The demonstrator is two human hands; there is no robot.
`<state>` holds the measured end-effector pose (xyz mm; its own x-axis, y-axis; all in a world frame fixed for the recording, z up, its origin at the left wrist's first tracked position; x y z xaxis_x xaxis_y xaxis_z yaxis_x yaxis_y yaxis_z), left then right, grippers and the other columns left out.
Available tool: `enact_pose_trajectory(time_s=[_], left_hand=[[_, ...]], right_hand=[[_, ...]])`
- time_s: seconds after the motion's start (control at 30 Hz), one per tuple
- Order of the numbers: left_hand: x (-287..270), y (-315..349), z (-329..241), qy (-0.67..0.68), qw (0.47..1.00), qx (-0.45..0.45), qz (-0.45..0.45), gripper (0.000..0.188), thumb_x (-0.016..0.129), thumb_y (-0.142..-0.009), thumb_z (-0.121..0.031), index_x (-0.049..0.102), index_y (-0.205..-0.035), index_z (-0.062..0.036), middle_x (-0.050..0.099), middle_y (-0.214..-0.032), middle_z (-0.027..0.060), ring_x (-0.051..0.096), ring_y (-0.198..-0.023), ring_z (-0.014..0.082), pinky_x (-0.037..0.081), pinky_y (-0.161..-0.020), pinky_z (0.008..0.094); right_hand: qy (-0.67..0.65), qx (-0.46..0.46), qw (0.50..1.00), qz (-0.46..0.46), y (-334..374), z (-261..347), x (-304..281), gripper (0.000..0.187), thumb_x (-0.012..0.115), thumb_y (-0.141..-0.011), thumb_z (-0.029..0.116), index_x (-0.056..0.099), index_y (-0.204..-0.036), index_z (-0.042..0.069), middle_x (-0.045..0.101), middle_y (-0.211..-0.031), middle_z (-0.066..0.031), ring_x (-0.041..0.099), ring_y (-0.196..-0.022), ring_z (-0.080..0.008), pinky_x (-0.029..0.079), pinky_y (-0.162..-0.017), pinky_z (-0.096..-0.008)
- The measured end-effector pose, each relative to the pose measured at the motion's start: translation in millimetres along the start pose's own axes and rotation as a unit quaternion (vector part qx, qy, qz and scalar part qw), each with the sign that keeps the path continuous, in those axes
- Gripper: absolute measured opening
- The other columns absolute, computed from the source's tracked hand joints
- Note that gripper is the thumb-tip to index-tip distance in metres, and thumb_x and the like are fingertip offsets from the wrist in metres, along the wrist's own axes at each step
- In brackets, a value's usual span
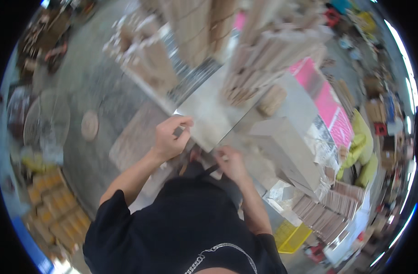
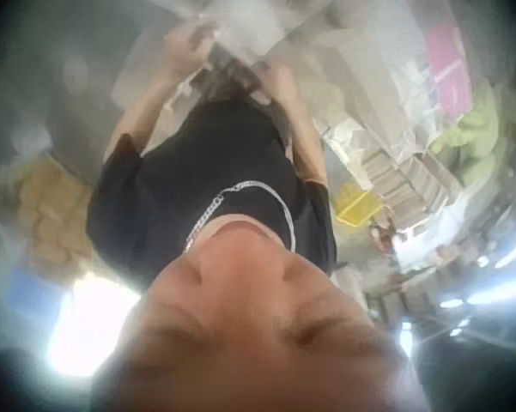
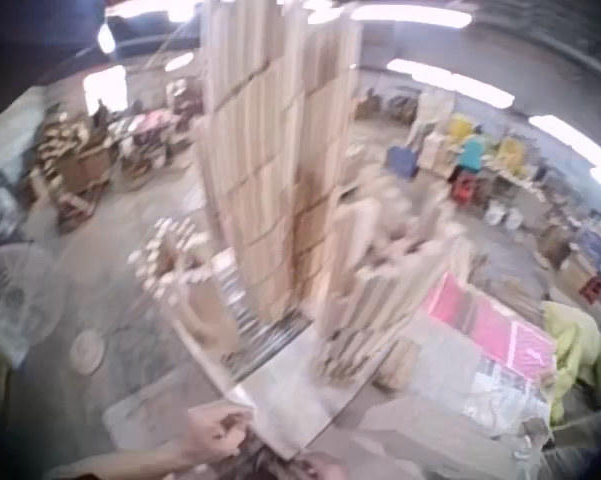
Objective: Assembling circular or cage-like structures by interlocking small H-shaped wooden pieces.
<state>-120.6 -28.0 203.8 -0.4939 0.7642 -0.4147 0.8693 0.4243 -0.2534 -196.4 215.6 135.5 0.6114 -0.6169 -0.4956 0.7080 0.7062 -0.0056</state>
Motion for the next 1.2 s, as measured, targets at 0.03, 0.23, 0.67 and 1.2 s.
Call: enact_pose_trajectory(time_s=[0.03, 0.23, 0.67, 1.2], left_hand=[[4.7, 26.5, 21.5, -0.021, 0.998, -0.053, 0.040, 0.032, 0.064, -0.084, 0.002, 0.071, -0.115, 0.0034, 0.075, -0.095, 0.0147, 0.074, -0.092, 0.0239, 0.059, -0.086, 0.0336], [-57.4, 224.0, 231.5, -0.124, 0.898, -0.422, -0.007, 0.033, 0.065, -0.081, -0.010, 0.073, -0.110, 0.0031, 0.077, -0.096, 0.0202, 0.076, -0.084, 0.0319, 0.060, -0.079, 0.0414], [42.4, 240.3, 247.7, -0.124, 0.958, -0.244, 0.090, 0.025, 0.071, -0.092, -0.004, 0.068, -0.116, 0.0040, 0.075, -0.102, 0.0168, 0.073, -0.096, 0.0239, 0.057, -0.088, 0.0353], [-21.2, 421.4, 337.5, -0.421, 0.848, -0.321, 0.018, 0.029, 0.072, -0.078, -0.013, 0.074, -0.105, 0.0002, 0.074, -0.107, 0.0225, 0.072, -0.101, 0.0386, 0.057, -0.090, 0.0462]], right_hand=[[-0.005, 0.038, 0.999, 0.018, 14.3, -16.2, -0.4, 0.017, 0.077, -0.089, 0.009, 0.072, -0.101, 0.000, 0.072, -0.086, -0.0177, 0.073, -0.074, -0.0287, 0.058, -0.070, -0.0374], [-0.033, 0.208, 0.972, 0.100, 72.7, -81.0, 21.2, 0.012, 0.075, -0.093, 0.011, 0.072, -0.095, 0.000, 0.071, -0.073, -0.0130, 0.070, -0.067, -0.0191, 0.054, -0.064, -0.0324], [-0.026, 0.020, 0.980, 0.197, 90.1, -118.0, 114.0, 0.026, 0.078, -0.087, 0.027, 0.060, -0.083, 0.009, 0.064, -0.078, -0.0122, 0.066, -0.078, -0.0358, 0.052, -0.070, -0.0471], [-0.094, 0.232, 0.931, -0.267, 451.3, -202.4, 112.7, 0.009, 0.073, -0.096, 0.003, 0.066, -0.091, 0.000, 0.066, -0.081, -0.0009, 0.060, -0.073, -0.0074, 0.048, -0.069, -0.0219]])
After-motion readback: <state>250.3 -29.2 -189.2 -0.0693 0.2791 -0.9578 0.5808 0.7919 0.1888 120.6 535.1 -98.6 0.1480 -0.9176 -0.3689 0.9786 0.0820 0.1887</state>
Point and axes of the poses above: each hand's wrist, its own y-axis away from the middle knuckle, its own x-axis out of the palm, z = x × y, the point moved 4 cm from there along -y, towards the middle knuckle
